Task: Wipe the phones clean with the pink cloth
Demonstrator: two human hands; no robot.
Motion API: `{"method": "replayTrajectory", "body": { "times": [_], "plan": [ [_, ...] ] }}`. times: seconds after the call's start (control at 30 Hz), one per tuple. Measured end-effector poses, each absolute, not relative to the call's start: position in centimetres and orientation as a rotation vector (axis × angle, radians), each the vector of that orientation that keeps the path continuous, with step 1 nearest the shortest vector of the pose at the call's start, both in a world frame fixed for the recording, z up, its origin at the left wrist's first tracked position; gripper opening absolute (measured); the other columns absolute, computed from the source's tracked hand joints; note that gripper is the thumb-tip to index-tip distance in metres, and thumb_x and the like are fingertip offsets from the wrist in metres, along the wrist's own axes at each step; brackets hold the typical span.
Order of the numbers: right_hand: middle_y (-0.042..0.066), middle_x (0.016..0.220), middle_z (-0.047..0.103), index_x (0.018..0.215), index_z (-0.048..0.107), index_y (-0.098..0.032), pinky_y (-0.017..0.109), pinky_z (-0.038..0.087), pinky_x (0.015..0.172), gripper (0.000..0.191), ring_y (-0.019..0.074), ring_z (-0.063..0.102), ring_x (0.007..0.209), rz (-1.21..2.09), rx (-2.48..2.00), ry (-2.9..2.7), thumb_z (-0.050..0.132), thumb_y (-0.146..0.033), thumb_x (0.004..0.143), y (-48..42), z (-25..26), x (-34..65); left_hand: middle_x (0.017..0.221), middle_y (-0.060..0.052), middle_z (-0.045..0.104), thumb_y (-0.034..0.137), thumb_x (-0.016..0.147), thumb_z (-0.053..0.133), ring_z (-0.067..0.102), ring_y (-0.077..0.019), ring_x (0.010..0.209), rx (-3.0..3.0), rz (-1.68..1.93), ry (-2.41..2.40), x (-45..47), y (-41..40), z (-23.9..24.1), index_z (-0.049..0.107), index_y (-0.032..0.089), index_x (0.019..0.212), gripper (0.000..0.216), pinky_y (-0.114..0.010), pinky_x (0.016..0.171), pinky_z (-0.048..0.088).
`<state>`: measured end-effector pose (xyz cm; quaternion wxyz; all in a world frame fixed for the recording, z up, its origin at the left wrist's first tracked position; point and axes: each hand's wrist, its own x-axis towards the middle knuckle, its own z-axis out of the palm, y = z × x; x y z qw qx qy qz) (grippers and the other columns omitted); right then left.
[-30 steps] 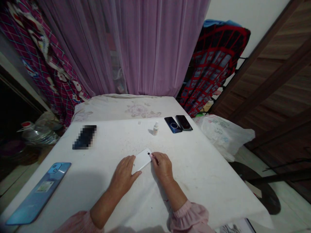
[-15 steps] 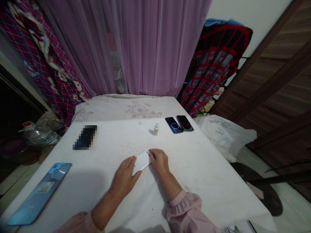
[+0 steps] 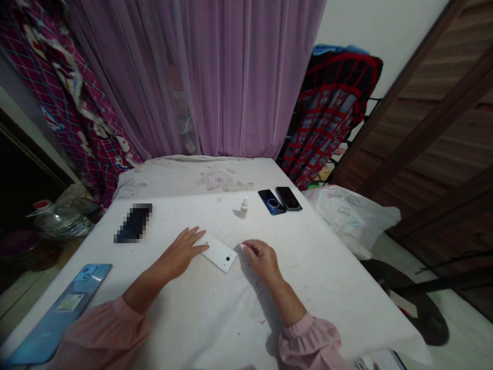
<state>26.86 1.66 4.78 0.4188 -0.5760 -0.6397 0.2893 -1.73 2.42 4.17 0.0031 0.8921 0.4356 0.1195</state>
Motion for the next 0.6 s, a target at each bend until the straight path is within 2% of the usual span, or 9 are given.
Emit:
{"method": "replayTrajectory", "body": {
  "times": [0.07,0.13,0.2,0.27,0.37,0.6],
  "plan": [
    [0.006,0.085,0.076,0.084,0.077,-0.022,0.033,0.052,0.073,0.029,0.0226,0.069,0.078,0.725,-1.424,-1.659,0.057,-0.043,0.081,1.4,4.4,26.4,0.139,-0.010,0.057,-0.003,0.085,0.046,0.049,-0.0269,0.132,2.714,0.448,1.544,-1.9,2.4,3.9,0.070,0.024,0.114,0.047,-0.049,0.110,0.040],
    [0.006,0.088,0.076,0.086,0.077,-0.023,0.033,0.052,0.076,0.026,0.0222,0.069,0.081,0.694,-1.418,-1.726,0.056,-0.039,0.084,1.0,3.8,25.8,0.128,-0.011,0.065,0.010,0.091,0.050,0.059,-0.0250,0.120,2.621,0.550,1.636,-1.1,1.4,3.4,0.069,0.022,0.116,0.034,-0.043,0.102,0.050],
    [0.005,0.090,0.076,0.087,0.076,-0.024,0.033,0.051,0.078,0.024,0.0218,0.069,0.084,0.638,-1.425,-1.808,0.055,-0.034,0.085,0.8,3.3,25.3,0.128,-0.011,0.064,0.025,0.093,0.054,0.060,-0.0256,0.117,2.573,0.642,1.678,0.3,0.0,2.8,0.065,0.022,0.122,0.031,-0.042,0.101,0.051],
    [0.005,0.089,0.076,0.087,0.076,-0.024,0.032,0.049,0.080,0.022,0.0214,0.068,0.085,0.570,-1.437,-1.898,0.055,-0.029,0.086,0.9,3.0,24.7,0.130,-0.012,0.063,0.032,0.093,0.055,0.058,-0.0295,0.120,2.577,0.671,1.726,1.5,-1.2,2.3,0.065,0.021,0.122,0.032,-0.047,0.102,0.050],
    [0.004,0.089,0.076,0.087,0.076,-0.024,0.031,0.048,0.081,0.019,0.0206,0.067,0.086,0.501,-1.432,-2.012,0.057,-0.023,0.086,1.5,3.1,23.9,0.133,-0.012,0.062,0.031,0.092,0.058,0.055,-0.0329,0.125,2.590,0.641,1.781,2.6,-1.9,1.8,0.065,0.020,0.123,0.034,-0.049,0.102,0.050],
    [0.004,0.093,0.076,0.092,0.076,-0.023,0.029,0.045,0.085,0.019,0.0195,0.066,0.091,0.503,-1.467,-2.199,0.059,-0.020,0.088,4.7,4.6,20.3,0.135,-0.012,0.060,0.027,0.092,0.057,0.053,-0.0326,0.128,2.569,0.622,1.796,2.5,-1.7,1.4,0.063,0.020,0.125,0.034,-0.048,0.102,0.051]
  ]
}}
